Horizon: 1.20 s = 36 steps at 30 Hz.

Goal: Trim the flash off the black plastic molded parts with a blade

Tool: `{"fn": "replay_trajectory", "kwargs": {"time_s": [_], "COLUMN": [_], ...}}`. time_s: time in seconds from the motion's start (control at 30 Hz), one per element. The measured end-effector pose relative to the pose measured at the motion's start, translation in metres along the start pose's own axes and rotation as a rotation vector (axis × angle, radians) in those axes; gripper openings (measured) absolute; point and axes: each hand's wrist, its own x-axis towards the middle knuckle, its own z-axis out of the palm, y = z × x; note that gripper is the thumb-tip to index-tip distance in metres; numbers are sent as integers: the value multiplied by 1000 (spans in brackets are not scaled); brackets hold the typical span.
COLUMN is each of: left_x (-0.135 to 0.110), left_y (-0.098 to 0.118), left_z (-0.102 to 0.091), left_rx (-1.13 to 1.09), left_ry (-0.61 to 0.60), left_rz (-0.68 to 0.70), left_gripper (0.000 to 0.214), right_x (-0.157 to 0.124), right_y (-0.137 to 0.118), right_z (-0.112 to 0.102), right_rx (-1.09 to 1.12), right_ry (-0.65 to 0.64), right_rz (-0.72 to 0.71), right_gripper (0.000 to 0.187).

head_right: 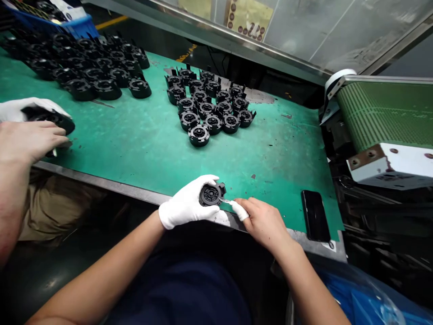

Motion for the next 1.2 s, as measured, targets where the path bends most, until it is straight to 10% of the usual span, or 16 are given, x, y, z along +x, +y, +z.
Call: {"fn": "replay_trajectory", "kwargs": {"time_s": [0.8,1.2], "left_x": [15,15], "left_y": [-6,-6], "left_z": [-17,-12], "left_rx": [-108,-71], "left_ry": [-178,-105], "left_rz": [-9,24], "left_gripper": [55,54], "right_x": [30,17], "right_y": [18,11], "right_z": [-21,-5], "right_rx": [-143,-173], "right_ry": [-134,-28], "right_rz": [-279,-82], "right_gripper": [39,34]}}
